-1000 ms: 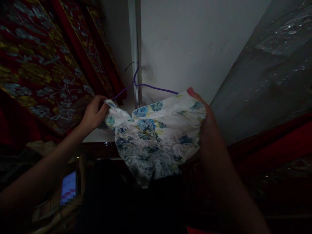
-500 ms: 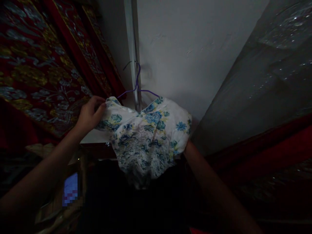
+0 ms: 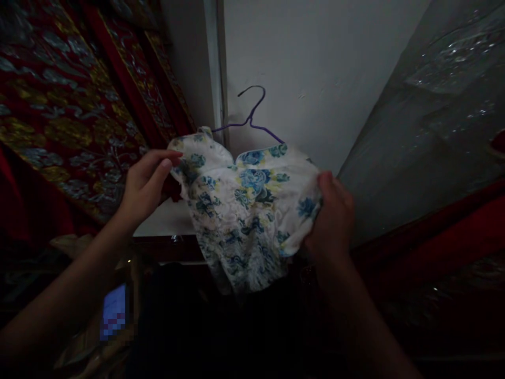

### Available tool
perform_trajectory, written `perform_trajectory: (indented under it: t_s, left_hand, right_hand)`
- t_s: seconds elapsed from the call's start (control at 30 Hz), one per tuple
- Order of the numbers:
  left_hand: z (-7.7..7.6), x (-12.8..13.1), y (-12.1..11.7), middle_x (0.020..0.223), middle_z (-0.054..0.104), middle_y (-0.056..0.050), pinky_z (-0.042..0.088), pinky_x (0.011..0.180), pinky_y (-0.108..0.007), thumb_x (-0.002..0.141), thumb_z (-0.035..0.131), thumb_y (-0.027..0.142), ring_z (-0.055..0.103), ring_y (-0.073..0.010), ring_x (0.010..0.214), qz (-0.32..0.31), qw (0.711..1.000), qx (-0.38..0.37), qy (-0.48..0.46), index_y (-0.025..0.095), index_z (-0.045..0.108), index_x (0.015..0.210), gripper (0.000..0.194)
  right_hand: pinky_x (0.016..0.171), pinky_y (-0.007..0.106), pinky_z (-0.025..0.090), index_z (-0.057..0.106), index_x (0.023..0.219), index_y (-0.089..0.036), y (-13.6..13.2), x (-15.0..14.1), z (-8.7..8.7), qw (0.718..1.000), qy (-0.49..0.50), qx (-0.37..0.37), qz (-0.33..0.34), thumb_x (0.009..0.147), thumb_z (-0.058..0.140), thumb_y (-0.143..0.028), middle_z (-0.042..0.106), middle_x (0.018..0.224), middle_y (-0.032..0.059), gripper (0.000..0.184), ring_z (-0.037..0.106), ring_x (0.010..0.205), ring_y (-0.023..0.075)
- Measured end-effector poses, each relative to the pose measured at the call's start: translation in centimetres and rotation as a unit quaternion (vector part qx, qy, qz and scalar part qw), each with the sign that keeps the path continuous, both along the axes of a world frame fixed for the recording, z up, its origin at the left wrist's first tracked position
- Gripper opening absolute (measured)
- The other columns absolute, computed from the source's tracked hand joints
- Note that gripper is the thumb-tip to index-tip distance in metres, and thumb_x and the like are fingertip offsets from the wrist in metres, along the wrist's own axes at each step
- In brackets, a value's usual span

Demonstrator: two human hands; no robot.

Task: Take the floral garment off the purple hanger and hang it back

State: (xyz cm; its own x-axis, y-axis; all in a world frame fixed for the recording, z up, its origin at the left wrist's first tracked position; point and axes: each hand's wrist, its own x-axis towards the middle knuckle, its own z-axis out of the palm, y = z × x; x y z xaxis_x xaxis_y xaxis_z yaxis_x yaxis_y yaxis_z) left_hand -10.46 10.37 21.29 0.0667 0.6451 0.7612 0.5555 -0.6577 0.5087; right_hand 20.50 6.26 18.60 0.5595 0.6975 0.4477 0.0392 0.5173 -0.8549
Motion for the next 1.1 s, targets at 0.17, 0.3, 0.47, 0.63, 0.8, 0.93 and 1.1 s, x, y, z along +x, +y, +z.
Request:
perform_trajectory:
  t_s: [0.17,0.3,0.47,0.63,0.8,0.93,1.1]
  left_hand:
    - [0.0,3.4,-3.5,0.114,0.071,-0.015,0.058,0.082,-0.040,0.103,0.028,0.057,0.071,-0.0233,0.093,-0.236,0.925,-0.277,-0.109,0.018,0.059,0.129,0.056]
    - [-0.9,2.4,-6.2,0.090,0.067,-0.008,0.043,0.046,-0.025,0.095,0.048,0.054,0.048,-0.0099,0.051,-0.256,0.834,-0.470,-0.132,0.021,0.061,0.116,0.041]
    - [-0.9,-1.6,-8.8,0.063,0.050,0.003,0.022,0.038,-0.019,0.088,0.062,0.054,0.032,-0.0076,0.046,-0.218,0.833,-0.507,-0.027,0.022,0.066,0.098,0.033]
    - [1.1,-4.4,-7.9,0.054,0.049,0.002,0.032,0.042,-0.021,0.089,0.062,0.051,0.042,-0.0108,0.049,-0.142,0.919,-0.361,0.068,0.021,0.064,0.066,0.037]
    - [1.3,-5.0,-5.0,0.063,0.060,0.000,0.045,0.051,-0.026,0.082,0.072,0.045,0.056,-0.0142,0.056,-0.023,0.985,-0.173,0.009,0.021,0.065,0.076,0.026]
    - [0.1,-3.8,-3.8,0.093,0.071,-0.004,0.057,0.074,-0.032,0.088,0.066,0.044,0.067,-0.0189,0.082,0.061,0.998,-0.031,-0.017,0.023,0.066,0.102,0.025]
    - [-3.6,-2.5,-5.0,0.104,0.067,-0.005,0.055,0.091,-0.041,0.098,0.052,0.033,0.064,-0.0219,0.103,0.162,0.975,0.146,-0.028,0.025,0.061,0.102,0.013]
  right_hand:
    - [0.060,0.036,0.055,0.068,0.097,-0.032,-6.7,-5.3,-5.6,0.945,-0.245,0.057,0.210,0.089,0.059,-0.058,0.065,0.079,0.0040,0.029,0.066,0.071,0.0244]
    - [0.080,0.034,0.058,0.065,0.121,-0.025,-6.6,-7.5,-7.4,0.698,-0.503,0.168,0.481,0.093,0.060,-0.053,0.070,0.109,0.0091,0.040,0.069,0.095,0.0229]
    - [0.097,0.044,0.053,0.065,0.120,-0.028,-0.7,-5.4,-7.0,0.866,-0.433,0.123,0.218,0.092,0.064,-0.032,0.065,0.120,0.0114,0.028,0.062,0.114,0.0258]
    - [0.070,0.034,0.054,0.069,0.079,-0.021,2.3,-3.7,-5.9,0.892,-0.333,-0.041,0.303,0.088,0.063,-0.047,0.068,0.084,0.0058,0.028,0.065,0.081,0.0218]
    - [0.052,0.027,0.048,0.065,0.079,-0.021,-0.1,-3.6,-3.8,0.878,-0.119,-0.161,0.435,0.073,0.075,-0.057,0.063,0.064,-0.0001,0.038,0.059,0.054,0.0148]
    - [0.058,0.035,0.056,0.064,0.086,-0.022,0.8,-3.6,-2.5,0.924,-0.027,-0.168,0.344,0.064,0.078,-0.066,0.070,0.071,0.0049,0.051,0.071,0.067,0.0252]
    - [0.066,0.041,0.060,0.061,0.077,-0.023,6.1,-2.8,-1.5,0.951,0.017,-0.126,0.282,0.064,0.078,-0.066,0.071,0.073,0.0074,0.048,0.074,0.084,0.0316]
